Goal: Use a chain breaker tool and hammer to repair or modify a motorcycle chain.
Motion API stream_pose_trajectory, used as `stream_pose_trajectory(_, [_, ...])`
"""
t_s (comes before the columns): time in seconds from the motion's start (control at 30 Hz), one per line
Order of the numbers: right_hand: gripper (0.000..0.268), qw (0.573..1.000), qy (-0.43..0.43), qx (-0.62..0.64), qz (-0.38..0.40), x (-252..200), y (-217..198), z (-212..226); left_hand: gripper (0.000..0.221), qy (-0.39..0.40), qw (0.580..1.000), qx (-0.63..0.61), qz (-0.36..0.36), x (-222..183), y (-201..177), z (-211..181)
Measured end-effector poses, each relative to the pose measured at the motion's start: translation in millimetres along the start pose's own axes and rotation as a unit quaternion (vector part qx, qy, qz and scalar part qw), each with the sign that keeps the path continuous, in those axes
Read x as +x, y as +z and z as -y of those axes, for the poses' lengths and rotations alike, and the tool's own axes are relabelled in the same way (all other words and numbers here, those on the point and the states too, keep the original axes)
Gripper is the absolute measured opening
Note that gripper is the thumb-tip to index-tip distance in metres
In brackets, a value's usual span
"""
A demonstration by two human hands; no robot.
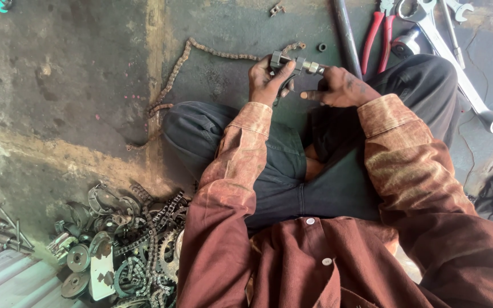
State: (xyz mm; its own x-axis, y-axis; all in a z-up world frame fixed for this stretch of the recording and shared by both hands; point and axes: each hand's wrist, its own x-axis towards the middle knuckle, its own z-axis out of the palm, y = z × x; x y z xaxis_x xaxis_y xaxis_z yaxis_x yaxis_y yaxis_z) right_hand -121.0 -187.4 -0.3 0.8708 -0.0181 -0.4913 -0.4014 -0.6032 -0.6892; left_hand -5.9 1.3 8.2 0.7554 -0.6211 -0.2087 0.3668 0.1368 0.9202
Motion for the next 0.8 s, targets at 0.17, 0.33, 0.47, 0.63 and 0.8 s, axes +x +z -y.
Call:
stream_pose_trajectory(0.17, [0.066, 0.992, 0.062, 0.104, 0.041, -14, -11, 40, 0.026, 0.014, 0.999, 0.012, -0.027, -1, -2, 0])
stream_pose_trajectory(0.33, [0.061, 0.976, 0.049, 0.207, 0.035, -12, -7, 37, 0.025, 0.030, 0.998, 0.024, -0.042, -5, 2, -7])
stream_pose_trajectory(0.47, [0.048, 0.980, -0.111, 0.128, -0.106, 1, 10, 0, 0.025, 0.031, 0.998, 0.020, -0.046, -4, 5, -12])
stream_pose_trajectory(0.63, [0.041, 0.966, -0.180, 0.021, -0.181, -8, -5, 13, 0.025, 0.013, 0.998, -0.041, -0.046, 2, 1, -3])
stream_pose_trajectory(0.8, [0.036, 0.968, -0.125, -0.051, -0.213, -6, 4, 6, 0.027, -0.024, 1.000, -0.017, 0.004, 0, 8, -14])
